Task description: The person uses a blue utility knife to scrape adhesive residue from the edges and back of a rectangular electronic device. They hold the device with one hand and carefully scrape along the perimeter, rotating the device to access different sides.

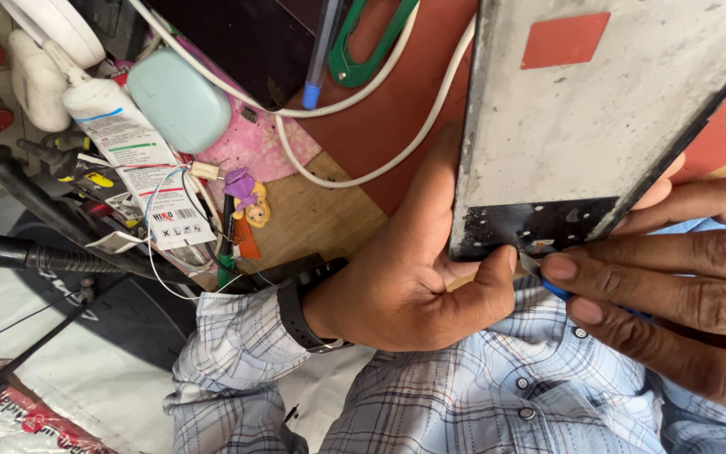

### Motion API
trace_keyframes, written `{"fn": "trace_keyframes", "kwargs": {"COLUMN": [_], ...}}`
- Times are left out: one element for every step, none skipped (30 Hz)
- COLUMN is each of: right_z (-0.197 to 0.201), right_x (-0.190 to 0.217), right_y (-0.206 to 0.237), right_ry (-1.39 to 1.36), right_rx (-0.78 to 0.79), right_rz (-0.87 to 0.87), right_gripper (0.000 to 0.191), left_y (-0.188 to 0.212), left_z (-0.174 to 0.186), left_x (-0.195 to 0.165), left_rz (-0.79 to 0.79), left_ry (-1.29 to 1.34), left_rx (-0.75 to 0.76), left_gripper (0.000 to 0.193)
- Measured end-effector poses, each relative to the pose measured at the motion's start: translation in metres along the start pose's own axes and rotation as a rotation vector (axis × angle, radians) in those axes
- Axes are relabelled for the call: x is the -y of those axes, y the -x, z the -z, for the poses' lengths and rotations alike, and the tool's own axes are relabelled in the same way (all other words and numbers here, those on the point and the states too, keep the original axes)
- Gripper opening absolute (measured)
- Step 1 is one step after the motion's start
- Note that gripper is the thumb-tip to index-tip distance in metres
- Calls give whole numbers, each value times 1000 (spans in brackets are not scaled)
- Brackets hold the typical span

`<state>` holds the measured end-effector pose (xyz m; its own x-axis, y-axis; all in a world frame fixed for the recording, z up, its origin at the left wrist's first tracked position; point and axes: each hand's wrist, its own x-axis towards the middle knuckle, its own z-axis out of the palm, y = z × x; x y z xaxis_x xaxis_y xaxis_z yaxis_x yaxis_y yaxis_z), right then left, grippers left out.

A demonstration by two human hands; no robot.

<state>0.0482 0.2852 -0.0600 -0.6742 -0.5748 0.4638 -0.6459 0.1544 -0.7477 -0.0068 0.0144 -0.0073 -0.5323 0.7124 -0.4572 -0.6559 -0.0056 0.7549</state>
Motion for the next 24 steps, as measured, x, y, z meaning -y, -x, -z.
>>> {"fn": "trace_keyframes", "kwargs": {"right_z": [-1, -1, -1, -1, -1, 0, 0, 2, 3, 5, 6, 7, 8, 8, 8, 7, 7, 6, 6, 6, 7, 7, 8, 8], "right_x": [0, 1, 1, 1, 1, 0, 1, 0, 1, 1, 1, 2, 2, 3, 2, 3, 2, 2, 1, 1, 0, 0, 0, 0], "right_y": [0, -1, -2, -4, -6, -8, -10, -12, -15, -16, -19, -20, -21, -22, -23, -23, -23, -22, -21, -20, -18, -16, -13, -11], "right_ry": [4, 4, 4, 2, 0, -2, -5, -1, 2, 11, 22, 32, 45, 50, 56, 56, 42, 28, 2, -10, -22, -20, -20, -21], "right_rx": [-9, -10, -11, -4, 3, -3, -10, -9, -8, 0, 12, 24, 38, 36, 33, 13, 8, 3, 12, 21, 29, 35, 40, 45], "right_rz": [-3, -7, -11, -17, -23, -26, -29, -26, -23, -14, 1, 15, 36, 37, 37, 20, 9, -2, -9, -11, -14, -13, -18, -24], "right_gripper": [27, 27, 27, 27, 27, 27, 27, 27, 27, 27, 26, 26, 26, 25, 25, 23, 22, 21, 21, 21, 21, 21, 21, 21], "left_y": [0, 0, 0, 0, 0, 0, 0, 0, 0, -1, -1, -1, -1, -1, 0, -1, 0, 0, 1, 1, 2, 2, 3, 3], "left_z": [0, 1, 1, 1, 1, 2, 2, 2, 2, 2, 2, 2, 2, 2, 1, 2, 2, 2, 2, 2, 3, 3, 3, 3], "left_x": [0, 0, 0, 0, 0, 0, -1, -1, -1, -1, -1, -1, -1, -1, -1, -1, -1, -1, -1, -1, -1, -1, -1, -1], "left_rz": [0, 1, 1, 2, 1, 0, -3, -9, -16, -25, -17, -9, 16, 14, 12, -19, -28, -37, -23, -13, -3, 5, 4, 3], "left_ry": [11, 13, 14, 7, -1, -9, -19, -35, -50, -72, -73, -73, -53, -53, -53, -75, -80, -86, -74, -68, -63, -63, -48, -33], "left_rx": [0, -1, -2, -2, -2, -1, 0, 3, 5, 9, 5, 1, -11, -12, -12, -2, 3, 7, 6, 7, 7, 8, 14, 20], "left_gripper": [90, 90, 90, 89, 89, 88, 88, 87, 86, 86, 86, 87, 89, 89, 89, 87, 86, 86, 86, 86, 86, 86, 86, 86]}}
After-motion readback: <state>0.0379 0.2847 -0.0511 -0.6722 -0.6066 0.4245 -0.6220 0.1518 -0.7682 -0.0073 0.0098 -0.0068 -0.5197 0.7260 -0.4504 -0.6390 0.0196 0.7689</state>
